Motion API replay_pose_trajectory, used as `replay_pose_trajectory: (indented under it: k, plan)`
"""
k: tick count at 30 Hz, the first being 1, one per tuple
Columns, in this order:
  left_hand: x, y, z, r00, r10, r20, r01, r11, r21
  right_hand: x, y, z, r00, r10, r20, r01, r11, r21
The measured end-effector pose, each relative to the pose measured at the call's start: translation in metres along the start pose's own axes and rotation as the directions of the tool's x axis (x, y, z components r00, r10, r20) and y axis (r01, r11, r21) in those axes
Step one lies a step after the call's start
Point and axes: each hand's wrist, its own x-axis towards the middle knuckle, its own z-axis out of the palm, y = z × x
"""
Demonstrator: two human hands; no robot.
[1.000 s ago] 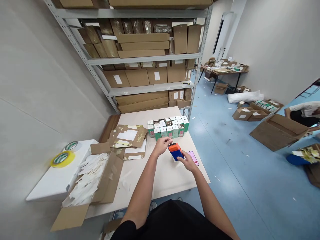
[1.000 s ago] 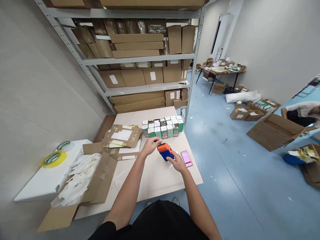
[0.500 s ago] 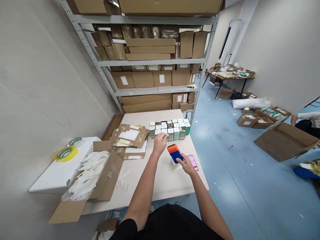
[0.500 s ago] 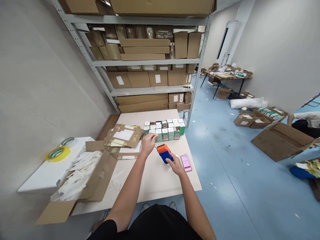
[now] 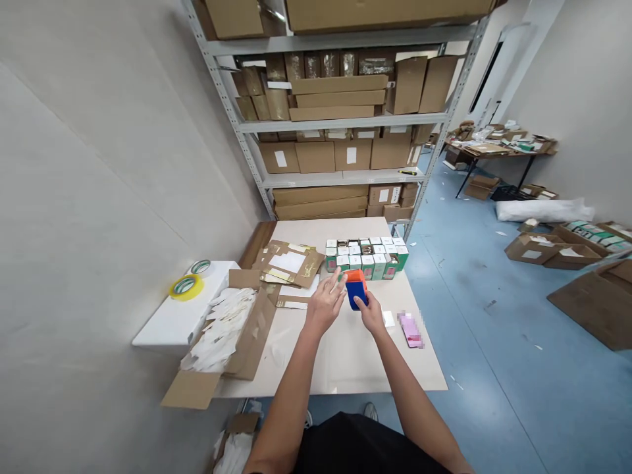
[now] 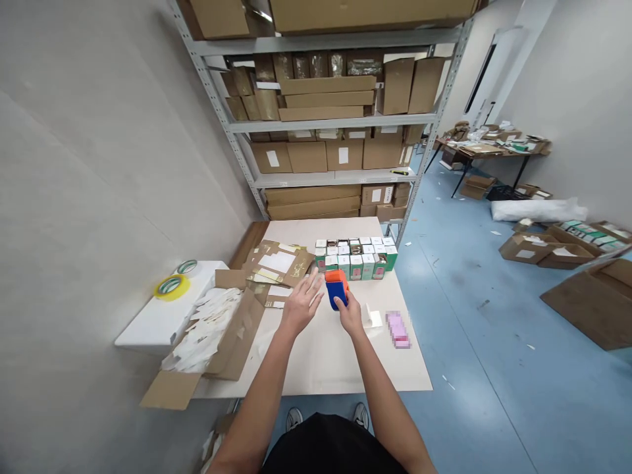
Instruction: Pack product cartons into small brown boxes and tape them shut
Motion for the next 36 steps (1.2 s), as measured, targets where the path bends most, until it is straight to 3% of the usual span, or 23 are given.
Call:
replay_pose_trajectory:
  k: [4,9,11,15,20,25,30,33,36]
  plan:
    - [-0.03,-0.023,-0.022,0.996,0.084,-0.035,-0.07,0.951,0.301,0.004,-0.029,0.057,0.998,-0.007,-0.063,0.004,0.999,-0.044]
    - [-0.059,-0.059,-0.066,0.932,0.16,-0.326,-0.017,0.916,0.401,0.0,-0.051,0.112,0.997,-0.046,-0.068,0.042,0.997,-0.061]
    - [-0.068,-0.071,-0.086,0.902,0.143,-0.407,0.019,0.93,0.367,-0.002,-0.058,0.132,0.996,-0.071,-0.058,0.067,0.995,-0.07]
    - [-0.08,-0.091,-0.123,0.895,0.06,-0.443,0.047,0.973,0.225,-0.013,-0.072,0.173,0.989,-0.148,0.004,0.148,0.987,-0.066]
    - [-0.094,-0.112,-0.168,0.844,-0.187,-0.503,0.156,0.982,-0.104,-0.033,-0.086,0.215,0.971,-0.209,0.118,0.211,0.978,-0.003]
    - [-0.106,-0.131,-0.2,0.757,-0.464,-0.46,0.261,0.861,-0.437,-0.047,-0.092,0.235,0.955,-0.213,0.208,0.205,0.977,0.059]
    - [-0.113,-0.157,-0.21,0.728,-0.584,-0.359,0.301,0.742,-0.599,-0.052,-0.092,0.238,0.938,-0.224,0.264,0.228,0.974,0.017]
    - [-0.128,-0.184,-0.208,0.72,-0.652,-0.239,0.435,0.692,-0.576,-0.054,-0.087,0.235,0.936,-0.213,0.279,0.226,0.974,-0.014]
    - [-0.158,-0.215,-0.2,0.69,-0.721,-0.06,0.67,0.668,-0.324,-0.059,-0.075,0.232,0.939,-0.185,0.291,0.205,0.978,-0.038]
